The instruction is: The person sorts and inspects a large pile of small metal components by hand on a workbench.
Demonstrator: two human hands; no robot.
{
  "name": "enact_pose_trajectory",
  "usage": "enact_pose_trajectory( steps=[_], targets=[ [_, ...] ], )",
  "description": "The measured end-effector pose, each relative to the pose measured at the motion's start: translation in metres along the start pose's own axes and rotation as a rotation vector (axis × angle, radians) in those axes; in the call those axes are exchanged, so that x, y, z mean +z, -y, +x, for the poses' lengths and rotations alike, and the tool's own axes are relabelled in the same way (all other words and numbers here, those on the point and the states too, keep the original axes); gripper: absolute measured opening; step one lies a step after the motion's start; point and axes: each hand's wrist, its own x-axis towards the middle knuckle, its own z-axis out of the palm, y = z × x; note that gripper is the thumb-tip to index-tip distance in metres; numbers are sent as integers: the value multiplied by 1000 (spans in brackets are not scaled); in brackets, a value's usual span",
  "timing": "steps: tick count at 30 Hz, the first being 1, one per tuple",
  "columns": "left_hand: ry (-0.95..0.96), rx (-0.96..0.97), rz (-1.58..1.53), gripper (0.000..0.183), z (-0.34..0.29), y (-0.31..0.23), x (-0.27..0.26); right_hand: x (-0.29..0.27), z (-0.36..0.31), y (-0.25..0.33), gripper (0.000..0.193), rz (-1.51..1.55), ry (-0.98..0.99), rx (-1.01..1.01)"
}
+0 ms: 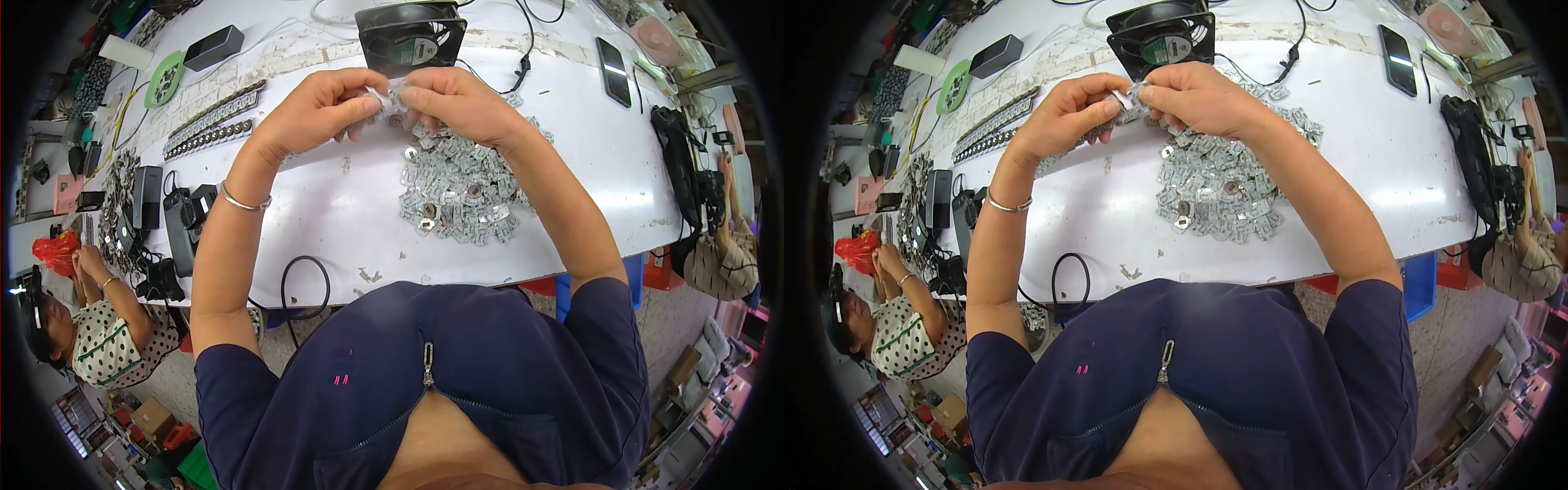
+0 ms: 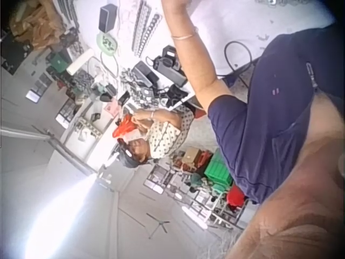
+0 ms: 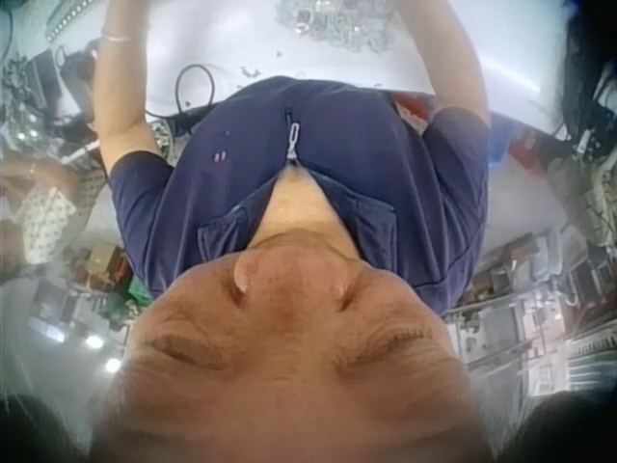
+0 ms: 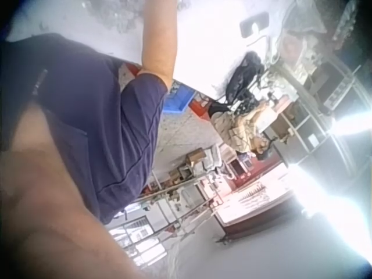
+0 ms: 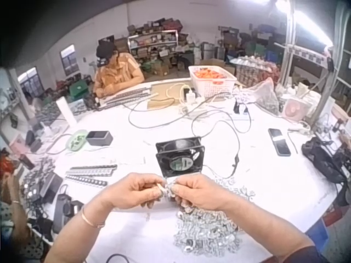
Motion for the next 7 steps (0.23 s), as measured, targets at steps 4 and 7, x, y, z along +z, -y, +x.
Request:
enact_pose_trajectory(
  steps=[4, 7],
  targets=[
    [-319, 176, 485, 31, 5, 14, 18, 1, 2, -1, 26, -145, -184, 34],
    [-497, 384, 725, 33, 6, 16, 32, 0, 4, -2, 28, -271, -232, 9]
  ],
)
